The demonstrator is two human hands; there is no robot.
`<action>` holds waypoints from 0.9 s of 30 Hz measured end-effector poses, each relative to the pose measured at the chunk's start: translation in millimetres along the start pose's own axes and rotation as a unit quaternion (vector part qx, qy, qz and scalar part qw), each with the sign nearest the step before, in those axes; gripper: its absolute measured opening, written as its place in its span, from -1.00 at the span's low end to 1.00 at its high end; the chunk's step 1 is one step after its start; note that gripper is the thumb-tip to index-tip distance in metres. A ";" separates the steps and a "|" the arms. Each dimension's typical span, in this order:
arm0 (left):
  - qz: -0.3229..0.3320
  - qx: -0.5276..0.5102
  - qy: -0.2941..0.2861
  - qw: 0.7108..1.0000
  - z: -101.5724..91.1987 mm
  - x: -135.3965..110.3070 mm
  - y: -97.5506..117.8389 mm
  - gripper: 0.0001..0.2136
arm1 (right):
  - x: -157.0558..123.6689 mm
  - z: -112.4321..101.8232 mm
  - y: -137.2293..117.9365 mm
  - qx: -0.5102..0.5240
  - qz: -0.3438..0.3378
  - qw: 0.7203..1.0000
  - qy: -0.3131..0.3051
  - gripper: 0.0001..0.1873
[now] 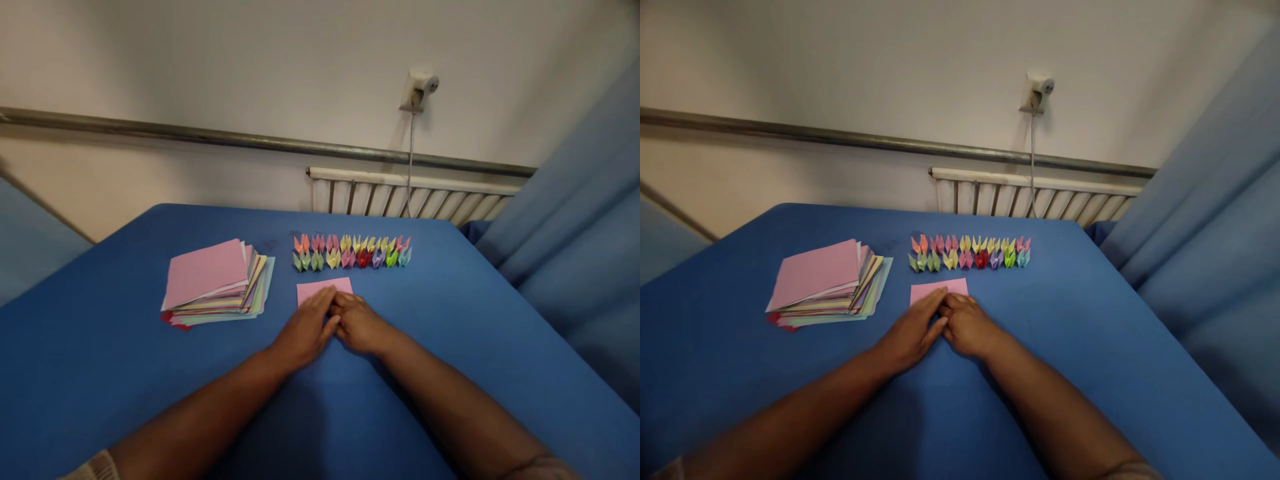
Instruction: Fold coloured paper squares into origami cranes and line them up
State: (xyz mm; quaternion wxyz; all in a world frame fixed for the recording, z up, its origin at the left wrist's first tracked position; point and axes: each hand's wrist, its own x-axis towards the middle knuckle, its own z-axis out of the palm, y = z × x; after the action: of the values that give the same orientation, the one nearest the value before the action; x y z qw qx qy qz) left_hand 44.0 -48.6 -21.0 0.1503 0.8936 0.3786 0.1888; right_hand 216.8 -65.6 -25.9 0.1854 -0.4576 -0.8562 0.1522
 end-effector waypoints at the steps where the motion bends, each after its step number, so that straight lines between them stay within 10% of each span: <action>1: 0.003 0.002 -0.022 1.000 5.1 -7.5 5.4 -0.39 | -0.4 -0.7 -0.4 0.003 0.002 1.000 -0.002 -0.52; 11: -0.041 0.165 -0.070 0.983 -19.4 -54.9 -1.4 -0.25 | -2.6 3.7 7.1 -0.019 0.009 0.999 -0.042 -0.46; 17: -0.062 0.148 0.001 0.987 -18.5 -26.0 16.5 -0.31 | -1.0 0.9 1.6 -0.018 0.007 0.999 -0.043 -0.52; 27: 0.017 0.104 -0.125 0.987 4.9 -2.0 -5.2 -0.16 | -14.3 -37.9 13.9 -0.055 0.071 0.990 -0.109 -0.55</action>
State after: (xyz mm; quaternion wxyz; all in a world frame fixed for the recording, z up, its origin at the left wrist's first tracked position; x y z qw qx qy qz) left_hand 41.8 -47.3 -27.9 0.0993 0.9272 0.3593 0.0379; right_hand 251.6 -66.7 -0.9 0.0539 -0.5074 -0.8437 0.1668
